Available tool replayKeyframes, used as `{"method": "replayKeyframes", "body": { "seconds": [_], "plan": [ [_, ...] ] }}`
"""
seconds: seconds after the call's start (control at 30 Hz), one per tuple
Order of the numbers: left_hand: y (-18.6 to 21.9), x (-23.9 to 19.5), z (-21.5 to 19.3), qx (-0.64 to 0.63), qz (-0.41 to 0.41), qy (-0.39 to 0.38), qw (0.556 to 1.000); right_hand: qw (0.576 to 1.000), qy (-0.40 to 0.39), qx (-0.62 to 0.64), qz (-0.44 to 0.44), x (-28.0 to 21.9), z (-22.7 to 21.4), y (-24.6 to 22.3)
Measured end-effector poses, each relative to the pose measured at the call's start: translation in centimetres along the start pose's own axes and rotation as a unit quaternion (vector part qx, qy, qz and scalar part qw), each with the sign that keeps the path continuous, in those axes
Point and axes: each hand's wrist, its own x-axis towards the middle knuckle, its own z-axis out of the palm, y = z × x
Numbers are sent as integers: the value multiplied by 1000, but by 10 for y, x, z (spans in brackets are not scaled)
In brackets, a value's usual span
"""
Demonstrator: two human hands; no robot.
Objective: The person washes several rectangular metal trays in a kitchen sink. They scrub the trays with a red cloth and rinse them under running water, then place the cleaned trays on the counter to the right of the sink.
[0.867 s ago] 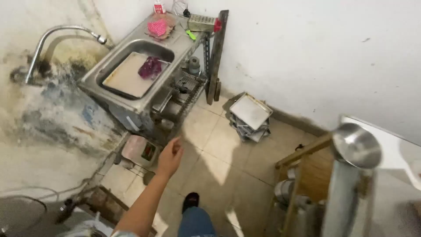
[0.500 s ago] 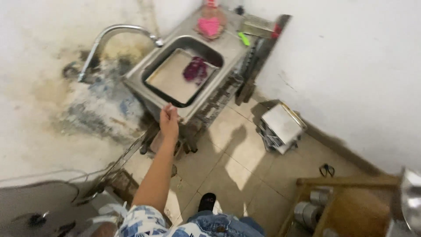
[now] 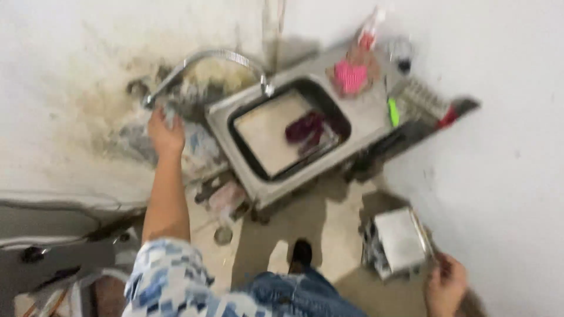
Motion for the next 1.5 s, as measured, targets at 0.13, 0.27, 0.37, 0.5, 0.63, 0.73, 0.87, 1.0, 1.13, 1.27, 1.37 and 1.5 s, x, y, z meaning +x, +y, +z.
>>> {"method": "replayKeyframes", "body": {
  "seconds": [0.13,0.27,0.37,0.5,0.63,0.73,0.87,1.0,1.13,1.27,1.37,1.5],
  "plan": [
    [-80,39,47,-209,-162,99,959,982,-105,113,-107,136,117,-126],
    [-88,72,60,-294,-193,126,928,944,-270,172,-81,197,244,-222],
    [-85,81,64,-325,-195,122,917,886,-369,253,-123,204,310,-290],
    [-27,71,57,-287,-201,117,929,782,-537,314,36,202,397,-337],
    [-82,92,80,-402,-212,107,884,655,-565,400,302,188,450,-363],
    [-94,96,85,-583,-243,61,773,548,-556,449,434,193,484,-379],
    [-22,65,91,-647,-261,89,711,519,-479,489,512,205,525,-397],
    [52,-27,191,-530,-285,-28,798,728,-533,279,328,204,524,-413],
    [108,-86,279,-362,-307,-194,858,869,-493,-45,4,201,540,-366],
    [101,-93,295,-240,-319,-280,873,837,-505,-146,-150,258,493,-325],
    [75,-98,281,215,-84,-161,960,718,-601,-233,-263,265,491,-293],
    [-2,-136,296,252,-224,-133,932,740,-543,-150,-368,247,502,-286]
  ]
}}
